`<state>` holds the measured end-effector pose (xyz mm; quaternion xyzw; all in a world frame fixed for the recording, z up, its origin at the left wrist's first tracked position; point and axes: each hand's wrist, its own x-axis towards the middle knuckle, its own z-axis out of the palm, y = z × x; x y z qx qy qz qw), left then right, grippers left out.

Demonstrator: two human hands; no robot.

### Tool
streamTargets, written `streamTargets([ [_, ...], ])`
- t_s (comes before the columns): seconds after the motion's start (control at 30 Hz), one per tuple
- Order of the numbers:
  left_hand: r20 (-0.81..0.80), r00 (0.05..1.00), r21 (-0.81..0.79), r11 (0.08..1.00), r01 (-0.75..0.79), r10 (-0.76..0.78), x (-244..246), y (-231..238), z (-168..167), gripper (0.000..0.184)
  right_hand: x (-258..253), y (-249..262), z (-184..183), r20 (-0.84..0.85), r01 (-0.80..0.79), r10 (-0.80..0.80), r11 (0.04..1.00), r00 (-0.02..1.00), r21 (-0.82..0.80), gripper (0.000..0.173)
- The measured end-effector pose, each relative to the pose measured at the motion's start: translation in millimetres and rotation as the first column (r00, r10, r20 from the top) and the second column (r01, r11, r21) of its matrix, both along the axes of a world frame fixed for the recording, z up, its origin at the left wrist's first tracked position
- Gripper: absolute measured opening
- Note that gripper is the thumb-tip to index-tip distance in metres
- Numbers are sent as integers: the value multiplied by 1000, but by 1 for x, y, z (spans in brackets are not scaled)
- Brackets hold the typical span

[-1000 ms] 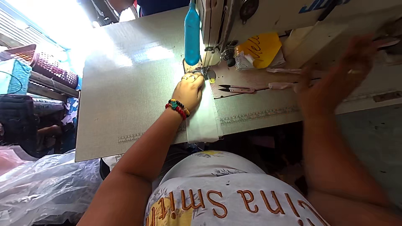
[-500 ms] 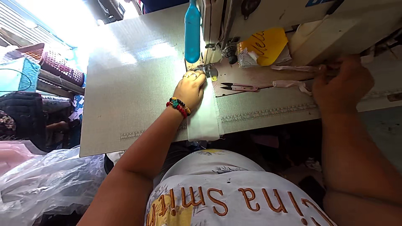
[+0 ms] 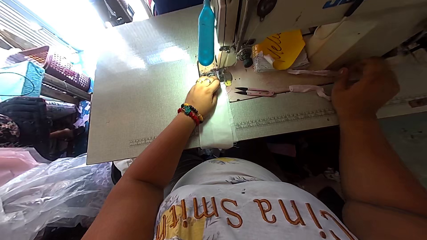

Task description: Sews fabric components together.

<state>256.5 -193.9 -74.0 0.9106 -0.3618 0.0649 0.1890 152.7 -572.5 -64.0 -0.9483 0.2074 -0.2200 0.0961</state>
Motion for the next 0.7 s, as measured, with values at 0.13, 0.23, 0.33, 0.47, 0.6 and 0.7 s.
streamTargets([
  [0.13,-28,1000,11,1000,-11,11,0,0,1,33,-3,-5,-8,151,-111,123,990,981,-85,62],
  [0.23,-13,1000,7,1000,-6,6,4,0,-1,33,-3,-5,-6,150,-154,166,984,975,-87,60],
  [0.33,-27,1000,22,1000,-14,14,6,-1,1,34,-5,-4,-4,188,-168,182,982,965,-88,55],
  [0.47,-58,998,11,1000,3,-2,6,1,3,33,-43,41,3,194,-286,276,958,941,23,41],
  [0.6,75,997,-274,962,6,15,-41,16,23,26,-113,110,-38,243,-631,605,775,758,36,37],
  [0.7,-181,979,-376,927,16,-90,-123,36,42,18,-138,133,-65,15,-702,733,644,680,305,41],
])
